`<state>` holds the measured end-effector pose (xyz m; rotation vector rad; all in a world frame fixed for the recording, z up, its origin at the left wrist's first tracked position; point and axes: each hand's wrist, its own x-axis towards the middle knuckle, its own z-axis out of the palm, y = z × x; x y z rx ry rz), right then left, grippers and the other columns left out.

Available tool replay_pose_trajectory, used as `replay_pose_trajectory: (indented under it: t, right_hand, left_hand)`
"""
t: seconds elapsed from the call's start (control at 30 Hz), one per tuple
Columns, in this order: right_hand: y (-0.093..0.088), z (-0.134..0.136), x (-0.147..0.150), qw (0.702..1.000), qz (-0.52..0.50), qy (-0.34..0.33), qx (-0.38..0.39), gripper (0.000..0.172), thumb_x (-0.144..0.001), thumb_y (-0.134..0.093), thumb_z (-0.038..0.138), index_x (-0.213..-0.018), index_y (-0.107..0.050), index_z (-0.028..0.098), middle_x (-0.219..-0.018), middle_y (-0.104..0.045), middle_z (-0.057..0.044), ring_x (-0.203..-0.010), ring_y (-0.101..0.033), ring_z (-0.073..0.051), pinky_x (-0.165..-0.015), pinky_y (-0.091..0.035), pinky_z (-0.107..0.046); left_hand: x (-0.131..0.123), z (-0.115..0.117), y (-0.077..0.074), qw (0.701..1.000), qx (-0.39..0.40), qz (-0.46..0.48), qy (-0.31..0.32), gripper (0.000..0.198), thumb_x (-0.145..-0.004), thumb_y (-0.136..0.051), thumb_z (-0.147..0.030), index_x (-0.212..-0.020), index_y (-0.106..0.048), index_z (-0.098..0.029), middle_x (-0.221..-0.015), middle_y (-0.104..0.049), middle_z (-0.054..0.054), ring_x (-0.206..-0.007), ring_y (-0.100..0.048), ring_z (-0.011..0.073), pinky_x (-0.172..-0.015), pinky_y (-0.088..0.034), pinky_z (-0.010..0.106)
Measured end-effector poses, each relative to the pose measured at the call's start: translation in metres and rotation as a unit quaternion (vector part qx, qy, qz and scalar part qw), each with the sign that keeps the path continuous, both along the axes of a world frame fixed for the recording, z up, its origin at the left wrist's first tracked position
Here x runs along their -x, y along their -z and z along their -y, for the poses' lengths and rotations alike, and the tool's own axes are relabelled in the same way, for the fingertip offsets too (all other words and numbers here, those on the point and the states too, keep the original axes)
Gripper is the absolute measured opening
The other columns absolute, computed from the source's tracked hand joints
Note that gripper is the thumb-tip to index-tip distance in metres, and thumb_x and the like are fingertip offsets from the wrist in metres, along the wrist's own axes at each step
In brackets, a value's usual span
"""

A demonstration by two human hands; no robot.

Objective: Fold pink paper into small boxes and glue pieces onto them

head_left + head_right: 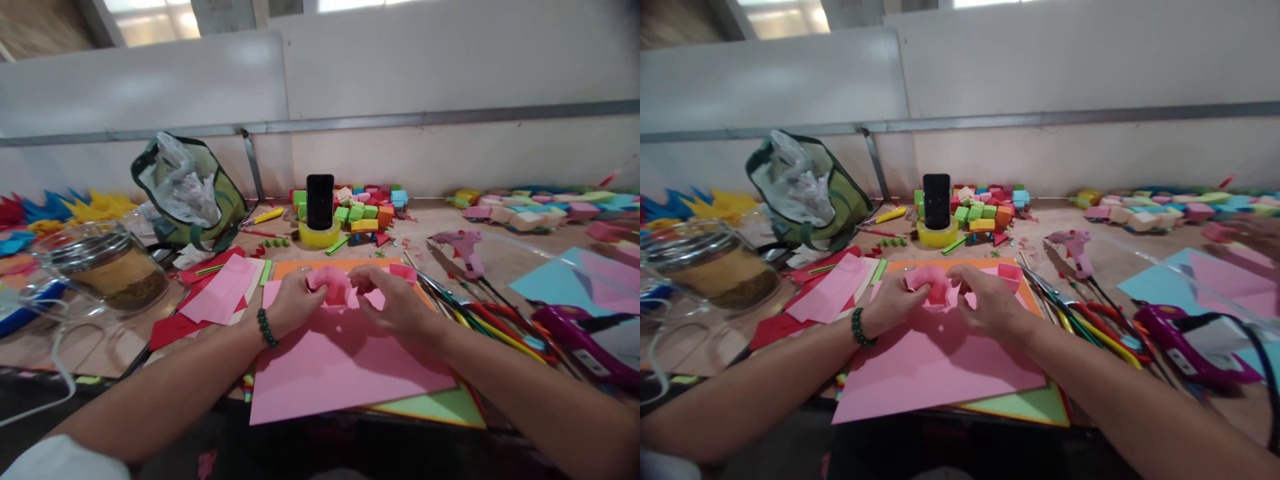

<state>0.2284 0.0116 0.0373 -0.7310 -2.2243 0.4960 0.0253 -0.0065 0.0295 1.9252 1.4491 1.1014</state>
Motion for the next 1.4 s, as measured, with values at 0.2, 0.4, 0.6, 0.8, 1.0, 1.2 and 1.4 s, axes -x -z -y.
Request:
replay_pose_trajectory:
  t: [0.2,0.4,0.6,0.8,1.0,1.2,1.4]
  right_hand:
    - [-0.004,0.013,0.009,0.991,-0.061,0.034,0.114,0.022,-0.080,-0.062,0.027,-0.092,-0.045,0.020,-0.071,-0.055,0.002,-0.057,-0.053,-0.010,-0.051,-0.046,-0.022]
    - [-0.002,0.018,0.014,0.989,-0.147,0.012,0.028,0.011,-0.080,-0.052,0.010,-0.085,-0.048,0.019,-0.066,-0.049,0.004,-0.053,-0.046,-0.008,-0.048,-0.040,-0.019]
    - [-0.012,0.024,0.011,0.969,-0.186,-0.022,-0.161,0.023,-0.076,-0.055,0.001,-0.091,-0.058,0.019,-0.081,-0.055,-0.003,-0.069,-0.053,-0.011,-0.057,-0.048,-0.023]
    - [-0.018,0.028,0.010,0.962,-0.170,-0.044,-0.209,0.029,-0.072,-0.059,0.000,-0.096,-0.060,0.017,-0.089,-0.058,-0.007,-0.079,-0.058,-0.014,-0.067,-0.053,-0.026]
    - [-0.017,0.029,0.008,0.956,-0.142,-0.055,-0.250,0.032,-0.073,-0.055,-0.001,-0.100,-0.060,0.015,-0.088,-0.062,-0.009,-0.078,-0.060,-0.014,-0.065,-0.052,-0.025]
    - [-0.014,0.028,0.006,0.948,-0.098,-0.028,-0.303,0.025,-0.074,-0.057,0.005,-0.094,-0.062,0.018,-0.080,-0.064,-0.005,-0.067,-0.060,-0.013,-0.056,-0.046,-0.023]
    - [-0.017,0.031,0.006,0.952,-0.092,-0.021,-0.290,0.026,-0.076,-0.055,0.006,-0.097,-0.058,0.022,-0.081,-0.064,-0.003,-0.067,-0.060,-0.012,-0.057,-0.047,-0.023]
  left_hand:
    - [0.007,0.010,-0.011,0.951,-0.306,-0.040,0.001,0.014,-0.083,-0.056,-0.019,-0.089,-0.068,-0.017,-0.068,-0.056,0.001,-0.065,-0.051,0.0135,-0.061,-0.044,0.027]
    - [0.010,0.022,-0.010,0.908,-0.409,-0.077,0.055,0.023,-0.081,-0.059,-0.017,-0.104,-0.058,-0.018,-0.080,-0.056,0.004,-0.072,-0.055,0.0145,-0.062,-0.047,0.026]
    - [0.007,0.023,-0.008,0.905,-0.417,-0.037,0.073,0.021,-0.077,-0.057,-0.005,-0.093,-0.052,-0.018,-0.084,-0.056,0.003,-0.078,-0.058,0.0141,-0.070,-0.048,0.028]
    - [0.006,0.023,-0.001,0.911,-0.403,0.008,0.091,0.022,-0.077,-0.059,-0.007,-0.094,-0.050,-0.018,-0.086,-0.055,0.004,-0.082,-0.056,0.0162,-0.072,-0.048,0.030]
    - [0.007,0.024,-0.001,0.922,-0.378,-0.007,0.080,0.025,-0.081,-0.058,-0.016,-0.106,-0.054,-0.019,-0.090,-0.058,0.006,-0.084,-0.056,0.0183,-0.074,-0.048,0.032]
    - [0.008,0.028,-0.004,0.926,-0.370,-0.054,0.054,0.030,-0.082,-0.056,-0.016,-0.112,-0.058,-0.021,-0.095,-0.061,0.007,-0.084,-0.057,0.0185,-0.075,-0.048,0.033]
    - [0.007,0.026,-0.002,0.926,-0.371,-0.041,0.061,0.032,-0.081,-0.057,-0.010,-0.110,-0.059,-0.023,-0.091,-0.060,0.005,-0.081,-0.057,0.0162,-0.071,-0.049,0.031]
